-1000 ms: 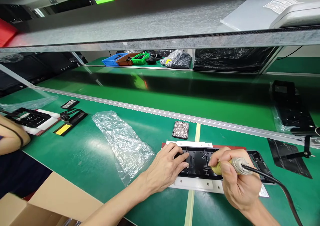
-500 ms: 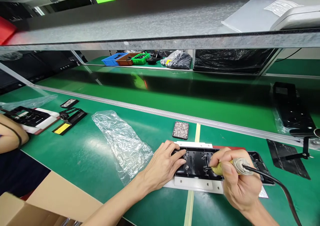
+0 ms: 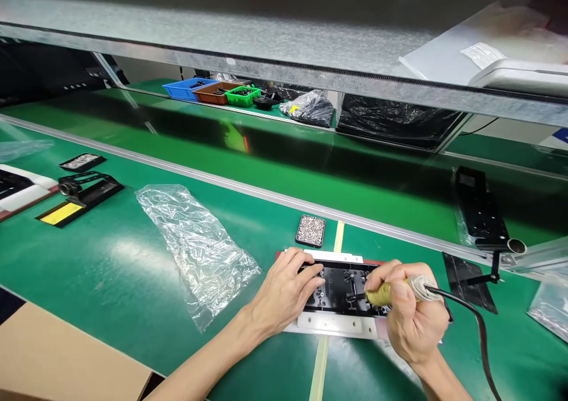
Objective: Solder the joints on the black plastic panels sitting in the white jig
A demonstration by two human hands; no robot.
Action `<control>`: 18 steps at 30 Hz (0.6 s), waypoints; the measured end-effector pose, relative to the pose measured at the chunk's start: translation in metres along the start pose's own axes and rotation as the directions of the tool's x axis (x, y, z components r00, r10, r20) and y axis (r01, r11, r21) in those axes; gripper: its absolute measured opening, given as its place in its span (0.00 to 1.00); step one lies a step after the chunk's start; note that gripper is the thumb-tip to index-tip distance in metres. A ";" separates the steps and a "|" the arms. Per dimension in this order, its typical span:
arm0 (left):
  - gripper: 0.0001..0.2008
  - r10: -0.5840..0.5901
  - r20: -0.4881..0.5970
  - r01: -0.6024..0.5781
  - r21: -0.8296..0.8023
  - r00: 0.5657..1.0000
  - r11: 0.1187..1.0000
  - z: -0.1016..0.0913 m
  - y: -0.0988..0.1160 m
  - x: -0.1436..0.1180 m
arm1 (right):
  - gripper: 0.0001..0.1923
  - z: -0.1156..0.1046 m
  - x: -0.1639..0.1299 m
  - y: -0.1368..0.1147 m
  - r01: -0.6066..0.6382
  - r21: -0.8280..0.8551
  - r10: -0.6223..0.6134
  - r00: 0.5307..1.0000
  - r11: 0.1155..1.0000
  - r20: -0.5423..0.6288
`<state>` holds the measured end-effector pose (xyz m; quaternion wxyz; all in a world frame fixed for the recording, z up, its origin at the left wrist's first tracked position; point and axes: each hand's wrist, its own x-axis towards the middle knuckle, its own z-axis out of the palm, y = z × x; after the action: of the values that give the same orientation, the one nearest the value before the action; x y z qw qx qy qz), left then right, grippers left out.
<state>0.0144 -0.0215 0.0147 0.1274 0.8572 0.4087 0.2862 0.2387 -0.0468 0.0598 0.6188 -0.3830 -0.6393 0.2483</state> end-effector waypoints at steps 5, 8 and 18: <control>0.11 0.060 -0.125 -0.061 -0.009 0.990 0.998 -0.006 0.006 0.006 | 0.04 0.002 0.002 -0.004 0.003 -0.018 -0.003 1.000 1.000 -0.023; 0.10 0.046 -0.223 -0.053 -0.028 0.974 0.998 -0.014 -0.002 0.003 | 0.05 0.001 0.002 -0.005 0.039 -0.078 -0.042 0.998 0.996 -0.036; 0.11 0.012 -0.384 -0.017 -0.010 0.923 1.000 -0.022 -0.023 -0.006 | 0.05 0.022 0.011 -0.016 0.062 -0.187 -0.090 0.985 0.980 -0.146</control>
<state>-0.0161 -0.0122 0.0192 0.0486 0.7867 0.4176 0.4520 0.2146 -0.0439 0.0761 0.6379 -0.4308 -0.6239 0.1349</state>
